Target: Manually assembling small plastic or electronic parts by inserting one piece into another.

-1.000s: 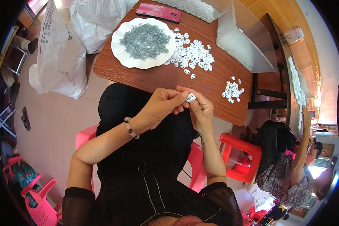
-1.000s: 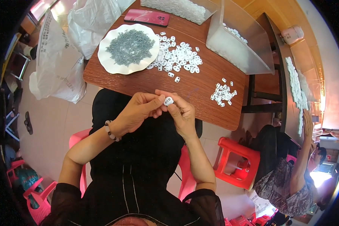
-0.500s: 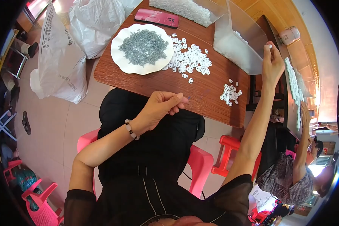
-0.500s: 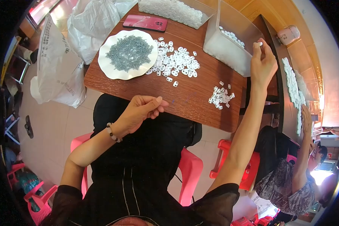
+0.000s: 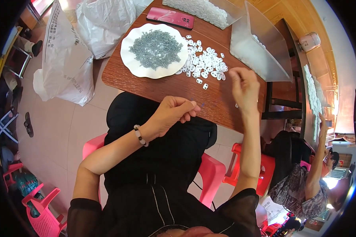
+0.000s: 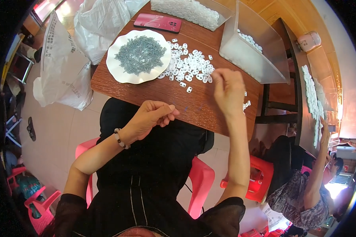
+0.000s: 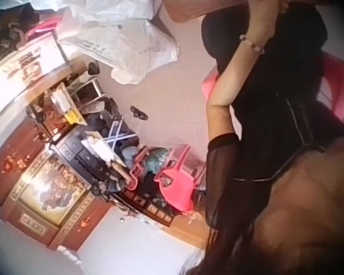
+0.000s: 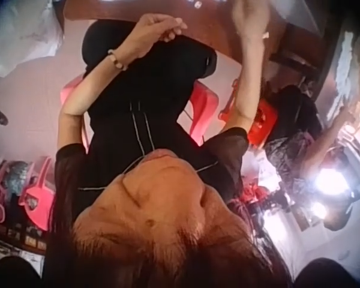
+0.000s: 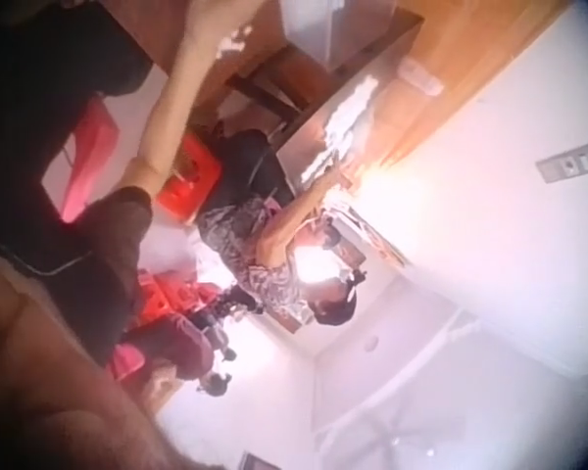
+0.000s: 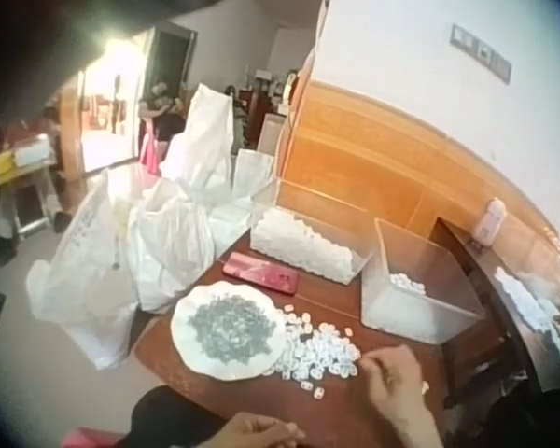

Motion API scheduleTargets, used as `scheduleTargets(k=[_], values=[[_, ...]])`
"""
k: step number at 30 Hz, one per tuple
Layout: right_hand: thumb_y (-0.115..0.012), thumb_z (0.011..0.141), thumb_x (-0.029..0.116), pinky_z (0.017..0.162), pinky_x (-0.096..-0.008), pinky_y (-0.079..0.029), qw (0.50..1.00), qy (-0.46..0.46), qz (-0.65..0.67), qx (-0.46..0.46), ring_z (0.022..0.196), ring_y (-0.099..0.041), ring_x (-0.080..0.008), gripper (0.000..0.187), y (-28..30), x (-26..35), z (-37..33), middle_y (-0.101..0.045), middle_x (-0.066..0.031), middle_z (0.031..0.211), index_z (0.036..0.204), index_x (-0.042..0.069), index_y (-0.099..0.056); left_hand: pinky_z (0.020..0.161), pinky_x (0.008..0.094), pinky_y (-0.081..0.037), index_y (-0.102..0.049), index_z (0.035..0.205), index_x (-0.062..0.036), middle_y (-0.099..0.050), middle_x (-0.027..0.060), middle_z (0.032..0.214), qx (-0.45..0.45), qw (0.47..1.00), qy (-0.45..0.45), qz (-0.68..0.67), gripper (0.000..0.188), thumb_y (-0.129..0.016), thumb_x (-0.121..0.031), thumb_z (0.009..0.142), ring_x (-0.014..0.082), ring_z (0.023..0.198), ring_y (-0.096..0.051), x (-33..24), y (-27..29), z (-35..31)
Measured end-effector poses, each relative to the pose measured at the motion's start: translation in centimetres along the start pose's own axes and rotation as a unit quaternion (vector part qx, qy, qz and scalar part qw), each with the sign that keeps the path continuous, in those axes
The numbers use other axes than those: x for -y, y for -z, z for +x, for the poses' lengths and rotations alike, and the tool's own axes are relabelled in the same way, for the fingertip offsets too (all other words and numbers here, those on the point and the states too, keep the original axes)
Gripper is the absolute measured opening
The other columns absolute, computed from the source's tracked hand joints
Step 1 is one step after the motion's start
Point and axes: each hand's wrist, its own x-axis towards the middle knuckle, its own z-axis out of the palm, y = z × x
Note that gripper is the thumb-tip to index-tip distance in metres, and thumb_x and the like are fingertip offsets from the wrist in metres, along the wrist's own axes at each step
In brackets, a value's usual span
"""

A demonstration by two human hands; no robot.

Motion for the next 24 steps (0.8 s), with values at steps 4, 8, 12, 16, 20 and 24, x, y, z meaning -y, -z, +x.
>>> scheduleTargets(k=[4,8,12,16,20,24], values=[[-0.064,0.083,0.006,0.072,-0.0373,-0.044,0.998,0.012,-0.027,0.049,0.079,-0.053,-0.0298,0.01,-1.6,0.2,-1.6,-0.063,-0.0107,0.081,0.092,0.006,-0.065,0.054,0.0181,-0.04,-0.07,0.091,0.0004,-0.062,-0.0004,0.072,0.002,1.0,-0.008,0.012,0.027,-0.059,-0.024,0.093,0.0038,0.061,-0.053,0.0,-0.1,0.0],[-0.065,0.082,0.007,0.072,-0.0378,-0.045,0.996,0.006,-0.065,0.061,0.081,-0.052,-0.0294,0.013,-2.0,-0.1,-2.0,-0.06,-0.0099,0.08,0.095,0.006,-0.066,0.054,0.0179,-0.04,-0.07,0.091,0.0003,-0.062,-0.0004,0.072,0.001,1.0,-0.008,0.017,0.028,-0.058,-0.025,0.093,0.0037,0.061,-0.053,0.0,-0.1,0.0],[-0.067,0.081,0.008,0.073,-0.0363,-0.043,0.997,0.019,-0.061,0.053,0.08,-0.051,-0.027,0.018,-2.9,-0.4,-2.1,-0.06,-0.008,0.079,0.099,0.008,-0.068,0.053,0.0177,-0.04,-0.07,0.091,0.0001,-0.062,-0.0005,0.073,0.003,1.0,-0.01,0.019,0.028,-0.058,-0.025,0.094,0.0035,0.061,-0.054,0.0,-0.2,0.0],[-0.067,0.081,0.011,0.07,-0.0389,-0.046,0.996,0.01,-0.075,0.055,0.084,-0.053,-0.0291,0.015,-3.4,0.3,-1.8,-0.059,-0.0101,0.081,0.095,0.007,-0.068,0.053,0.0172,-0.04,-0.07,0.091,-0.0004,-0.063,-0.0006,0.074,0.001,0.999,-0.017,0.038,0.027,-0.058,-0.024,0.094,0.0033,0.061,-0.054,0.2,-0.2,0.0],[-0.069,0.08,0.013,0.07,-0.039,-0.047,0.994,-0.014,-0.086,0.07,0.085,-0.053,-0.0294,0.015,-3.9,0.1,-1.7,-0.059,-0.0101,0.08,0.093,0.007,-0.068,0.053,0.0171,-0.04,-0.07,0.091,-0.0007,-0.063,-0.0006,0.074,0.006,0.999,-0.025,0.045,0.026,-0.058,-0.023,0.094,0.0033,0.062,-0.053,0.2,-0.1,0.0],[-0.069,0.08,0.014,0.07,-0.0388,-0.046,0.995,-0.014,-0.077,0.068,0.085,-0.053,-0.0291,0.014,-4.0,-0.2,-1.5,-0.059,-0.0102,0.08,0.092,0.007,-0.068,0.053,0.017,-0.04,-0.07,0.091,-0.0007,-0.063,-0.0007,0.074,0.003,0.999,-0.02,0.05,0.025,-0.057,-0.023,0.094,0.0033,0.062,-0.053,-0.1,-0.3,0.0]])
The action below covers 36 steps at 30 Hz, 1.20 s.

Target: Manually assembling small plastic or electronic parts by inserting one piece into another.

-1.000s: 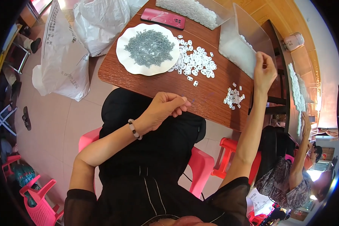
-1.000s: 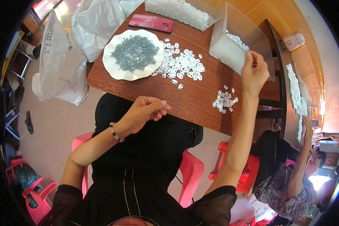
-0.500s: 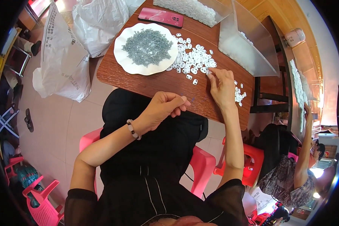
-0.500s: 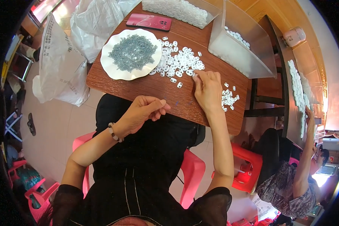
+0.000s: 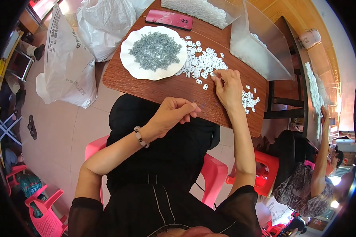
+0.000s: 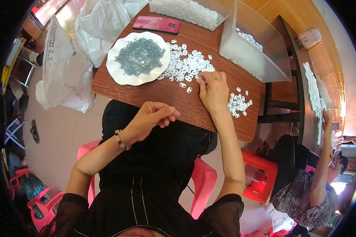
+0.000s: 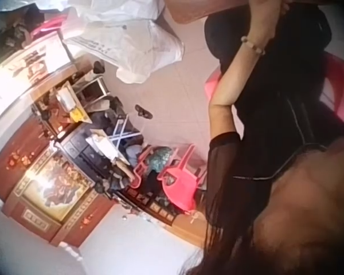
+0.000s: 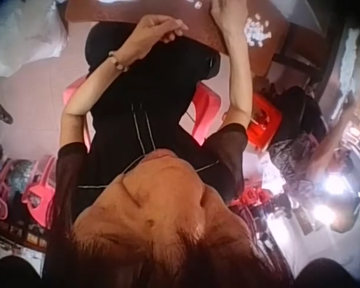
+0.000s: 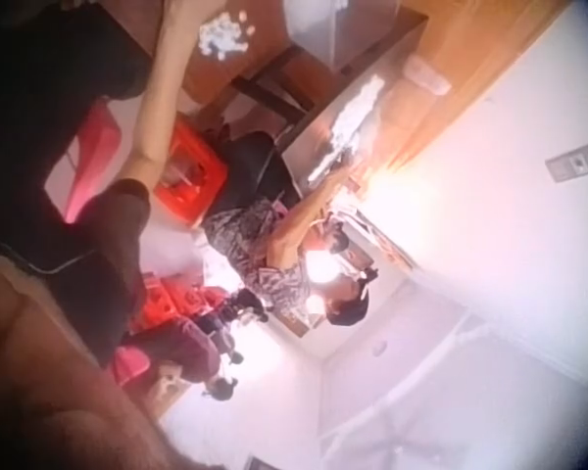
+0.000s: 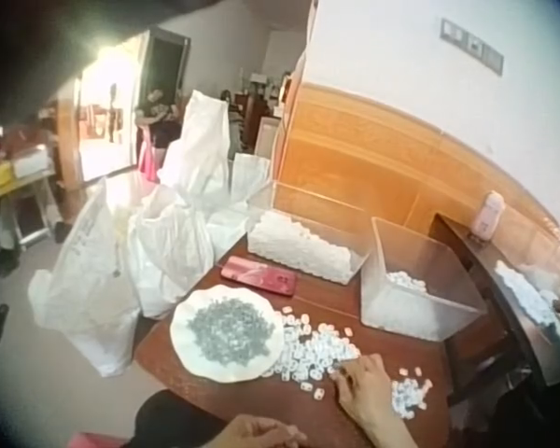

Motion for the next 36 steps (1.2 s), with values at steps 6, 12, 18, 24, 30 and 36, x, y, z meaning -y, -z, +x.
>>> scheduleTargets(k=[6,12,18,24,30,36], values=[[-0.07,0.079,0.015,0.07,-0.0377,-0.046,0.999,-0.002,0.045,-0.013,0.083,-0.054,-0.0278,0.014,0.2,0.4,-0.3,-0.06,-0.0085,0.079,0.091,0.007,-0.069,0.053,0.0169,-0.04,-0.07,0.09,-0.0009,-0.063,-0.0008,0.074,-0.003,1.0,0.003,-0.007,0.025,-0.058,-0.023,0.093,0.003,0.062,-0.053,0.0,0.0,0.0],[-0.07,0.079,0.016,0.07,-0.0375,-0.046,0.997,-0.012,0.052,0.061,0.083,-0.054,-0.0273,0.015,1.4,2.7,-1.4,-0.061,-0.0079,0.08,0.091,0.008,-0.069,0.052,0.0165,-0.039,-0.07,0.089,-0.0014,-0.063,-0.0011,0.073,-0.003,1.0,0.013,-0.015,0.025,-0.058,-0.023,0.093,0.0029,0.061,-0.053,0.0,0.2,-0.1],[-0.069,0.079,0.014,0.071,-0.0382,-0.046,0.995,-0.015,0.072,0.067,0.083,-0.054,-0.0284,0.011,1.1,2.5,-1.8,-0.061,-0.0093,0.081,0.087,0.006,-0.066,0.053,0.0164,-0.039,-0.071,0.09,-0.0018,-0.063,-0.0013,0.074,0.002,1.0,0.003,-0.008,0.025,-0.058,-0.023,0.093,0.0027,0.062,-0.053,0.2,0.0,0.0],[-0.069,0.078,0.005,0.071,-0.032,-0.045,0.954,-0.096,0.263,0.103,0.078,-0.057,-0.0227,0.01,2.6,4.6,-2.6,-0.061,-0.0074,0.078,0.087,0.005,-0.066,0.053,0.0167,-0.04,-0.069,0.097,-0.002,-0.065,-0.0004,0.08,-0.015,1.0,-0.008,-0.005,0.026,-0.057,-0.025,0.094,0.0028,0.063,-0.054,0.1,0.0,-0.1],[-0.07,0.074,-0.003,0.073,-0.0299,-0.044,0.923,0.009,0.379,0.071,0.079,-0.057,-0.0185,0.01,2.7,4.7,-4.0,-0.066,-0.0052,0.081,0.082,0.003,-0.067,0.057,0.0172,-0.042,-0.068,0.099,-0.0016,-0.067,0.0036,0.082,0.024,0.998,0.012,-0.061,0.031,-0.062,-0.031,0.092,0.0037,0.064,-0.054,-0.5,0.1,-0.4],[-0.069,0.075,-0.002,0.074,-0.0293,-0.045,0.915,0.042,0.398,0.045,0.081,-0.057,-0.0189,0.014,2.6,4.9,-5.0,-0.066,-0.0063,0.084,0.088,0.003,-0.069,0.057,0.0177,-0.043,-0.069,0.095,-0.002,-0.068,0.0043,0.082,0.033,0.996,0.041,-0.075,0.024,-0.067,-0.025,0.089,0.0043,0.065,-0.056,-0.2,0.1,-0.3]])
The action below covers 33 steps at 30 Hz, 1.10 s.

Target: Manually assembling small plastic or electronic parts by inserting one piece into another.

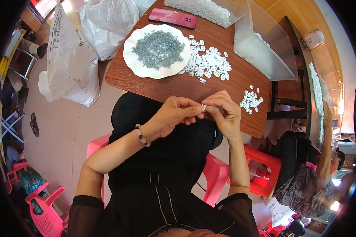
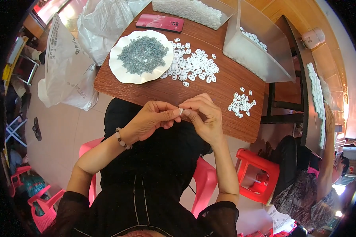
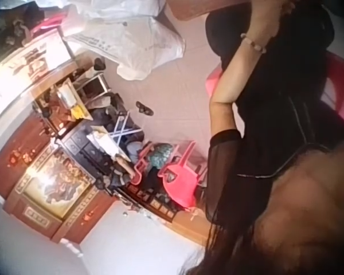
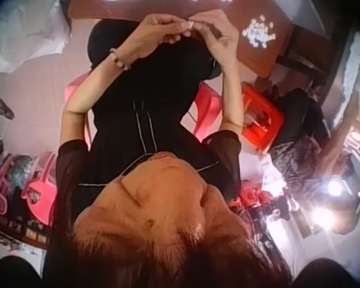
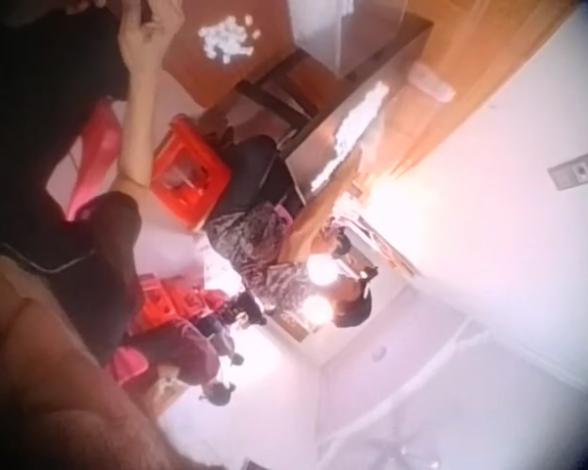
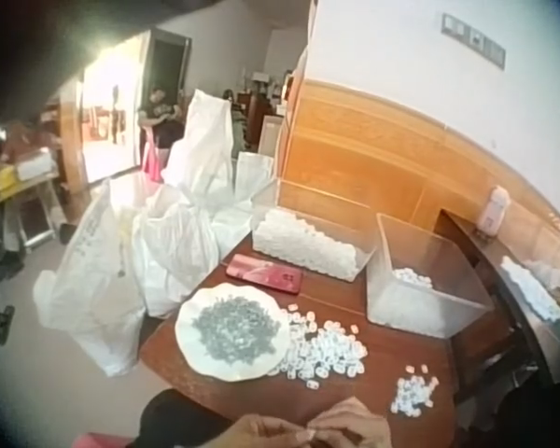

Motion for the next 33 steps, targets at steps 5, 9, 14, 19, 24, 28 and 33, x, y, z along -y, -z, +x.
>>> scheduleTargets(k=[5,9,14,19,24,28,33], values=[[-0.069,0.081,0.003,0.071,-0.0258,-0.045,0.995,-0.086,0.042,-0.026,0.079,-0.056,-0.0139,0.014,-0.3,0.2,-0.7,-0.065,-0.005,0.084,0.095,0.002,-0.069,0.054,0.017,-0.042,-0.069,0.092,-0.0002,-0.068,0.0039,0.078,-0.063,0.992,-0.079,0.08,0.02,-0.068,-0.02,0.087,0.0041,0.061,-0.055,-0.1,-0.6,-0.1],[-0.07,0.082,0.005,0.069,-0.0241,-0.044,0.985,-0.15,0.079,-0.035,0.075,-0.055,-0.0112,0.013,-1.0,0.2,-1.3,-0.062,-0.0038,0.08,0.095,0.002,-0.069,0.052,0.0167,-0.042,-0.069,0.092,0.0009,-0.068,0.0043,0.076,-0.074,0.985,-0.105,0.117,0.02,-0.068,-0.018,0.087,0.0038,0.06,-0.055,0.0,-0.7,0.0],[-0.071,0.082,0.006,0.065,-0.0233,-0.043,0.982,-0.163,0.085,-0.035,0.071,-0.053,-0.0097,0.011,-1.3,-0.1,-1.7,-0.059,-0.0027,0.076,0.091,0.003,-0.069,0.054,0.0177,-0.045,-0.069,0.086,0.0028,-0.068,0.0047,0.073,-0.072,0.98,-0.115,0.144,0.02,-0.067,-0.017,0.086,0.0047,0.06,-0.057,-0.4,-0.9,-0.1],[-0.07,0.083,0.006,0.064,-0.0231,-0.042,0.986,-0.155,0.054,-0.031,0.07,-0.053,-0.01,0.009,-1.5,0.4,-1.8,-0.06,-0.0028,0.076,0.091,0.003,-0.069,0.053,0.0177,-0.044,-0.07,0.085,0.002,-0.068,0.0043,0.071,-0.074,0.972,-0.124,0.187,0.021,-0.066,-0.018,0.087,0.0042,0.058,-0.056,0.0,-0.5,0.0],[-0.069,0.084,0.008,0.064,-0.0225,-0.042,0.982,-0.172,0.049,-0.054,0.068,-0.052,-0.0092,0.011,-2.0,0.4,-2.0,-0.061,-0.0031,0.076,0.093,0.004,-0.07,0.052,0.0171,-0.043,-0.07,0.087,0.0017,-0.067,0.0037,0.071,-0.09,0.965,-0.135,0.206,0.023,-0.064,-0.02,0.09,0.0037,0.058,-0.055,0.6,-0.7,0.2],[-0.07,0.084,0.01,0.064,-0.0211,-0.042,0.975,-0.197,0.087,-0.06,0.067,-0.053,-0.0073,0.014,-2.4,0.2,-2.2,-0.061,-0.0033,0.078,0.097,0.003,-0.07,0.052,0.0176,-0.043,-0.07,0.085,0.0023,-0.067,0.0028,0.07,-0.111,0.947,-0.155,0.258,0.025,-0.062,-0.021,0.092,0.0035,0.058,-0.055,0.7,-0.8,0.1],[-0.07,0.084,0.009,0.063,-0.0202,-0.042,0.975,-0.199,0.078,-0.058,0.067,-0.055,-0.0066,0.014,-2.4,-0.3,-2.4,-0.061,-0.0034,0.08,0.097,0.003,-0.069,0.052,0.018,-0.042,-0.07,0.085,0.0021,-0.067,0.0024,0.07,-0.114,0.94,-0.161,0.277,0.025,-0.06,-0.02,0.092,0.0034,0.058,-0.054,0.7,-0.7,0.1]])
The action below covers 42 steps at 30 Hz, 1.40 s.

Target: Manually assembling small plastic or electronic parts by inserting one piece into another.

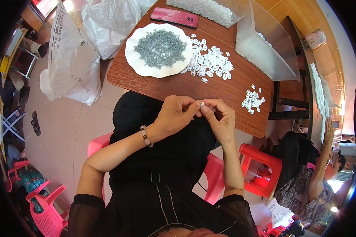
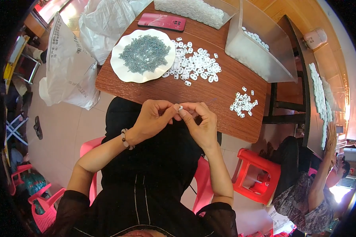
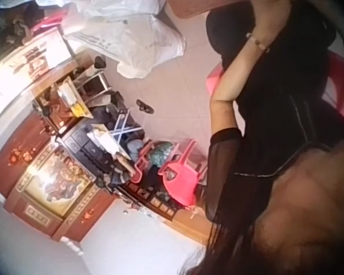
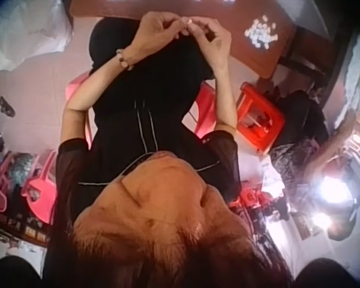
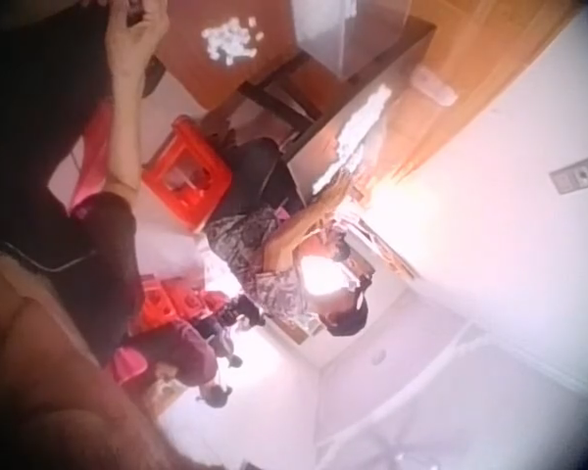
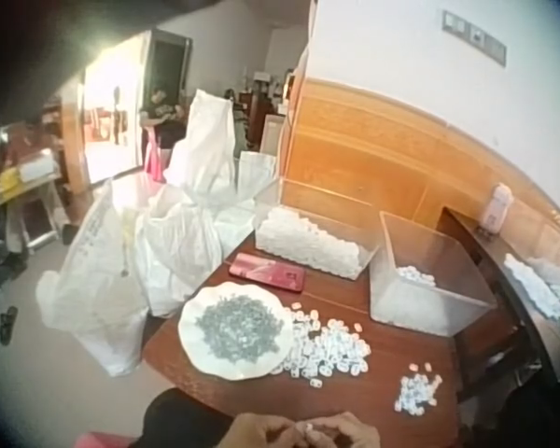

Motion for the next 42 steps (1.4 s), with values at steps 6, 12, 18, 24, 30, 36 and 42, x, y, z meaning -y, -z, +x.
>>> scheduleTargets(k=[6,12,18,24,30,36,42], values=[[-0.067,0.085,0.006,0.06,-0.0194,-0.041,1.0,-0.001,0.003,-0.012,0.065,-0.056,-0.0058,0.013,-0.3,0.4,-0.1,-0.062,-0.0033,0.08,0.097,0.002,-0.069,0.053,0.0185,-0.042,-0.07,0.088,0.0021,-0.067,0.0023,0.072,0.004,1.0,0.011,-0.017,0.024,-0.059,-0.018,0.093,0.0034,0.059,-0.054,0.2,0.0,0.0],[-0.066,0.086,0.005,0.06,-0.0192,-0.041,1.0,0.001,0.007,-0.018,0.065,-0.056,-0.0055,0.011,-0.1,0.6,-0.1,-0.062,-0.0034,0.077,0.096,0.002,-0.068,0.051,0.0201,-0.043,-0.069,0.084,0.0038,-0.065,0.0022,0.068,0.001,0.998,0.0,-0.058,0.026,-0.059,-0.019,0.09,0.0048,0.058,-0.056,0.4,-0.4,0.0],[-0.064,0.087,0.004,0.062,-0.0188,-0.043,0.999,0.022,-0.043,-0.017,0.068,-0.057,-0.0057,0.008,0.0,1.3,-0.3,-0.063,-0.0029,0.079,0.094,0.001,-0.067,0.052,0.0203,-0.043,-0.068,0.086,0.005,-0.066,0.0039,0.068,0.01,0.999,0.003,-0.032,0.025,-0.059,-0.018,0.09,0.0044,0.059,-0.055,0.4,-0.2,-0.2],[-0.059,0.091,0.005,0.065,-0.02,-0.046,0.994,-0.036,0.096,-0.026,0.076,-0.061,-0.0067,0.007,0.6,1.9,-0.5,-0.068,-0.0067,0.085,0.093,-0.001,-0.061,0.057,0.0236,-0.046,-0.067,0.088,0.0034,-0.068,0.0069,0.073,-0.005,0.998,-0.056,0.002,0.02,-0.062,-0.016,0.087,0.0091,0.062,-0.059,-1.9,0.3,-0.3],[-0.058,0.091,0.012,0.061,-0.0184,-0.042,0.987,-0.067,0.131,-0.06,0.063,-0.052,-0.0051,0.011,1.4,1.8,-0.6,-0.067,-0.0067,0.079,0.093,0.002,-0.06,0.071,0.036,-0.048,-0.064,0.091,-0.0048,-0.059,0.0119,0.082,-0.198,0.85,-0.258,0.416,0.012,-0.065,-0.009,0.08,0.0292,0.081,-0.059,-3.4,5.1,2.9],[-0.059,0.091,0.012,0.062,-0.0191,-0.042,0.989,-0.06,0.13,-0.047,0.065,-0.053,-0.0053,0.011,1.4,1.6,-0.6,-0.066,-0.0055,0.078,0.093,0.001,-0.061,0.078,0.0415,-0.046,-0.066,0.094,-0.0082,-0.058,0.0146,0.092,-0.167,0.8,-0.131,0.561,0.016,-0.066,-0.014,0.079,0.0328,0.093,-0.055,-3.8,8.4,5.8],[-0.059,0.091,0.012,0.064,-0.0194,-0.042,0.989,-0.063,0.123,-0.048,0.069,-0.055,-0.0055,0.011,1.3,1.6,-0.6,-0.066,-0.005,0.08,0.093,0.001,-0.061,0.073,0.0425,-0.047,-0.067,0.085,-0.0062,-0.059,0.0147,0.084,-0.139,0.797,-0.126,0.574,0.013,-0.069,-0.017,0.077,0.0327,0.088,-0.058,-2.6,10.0,7.4]])
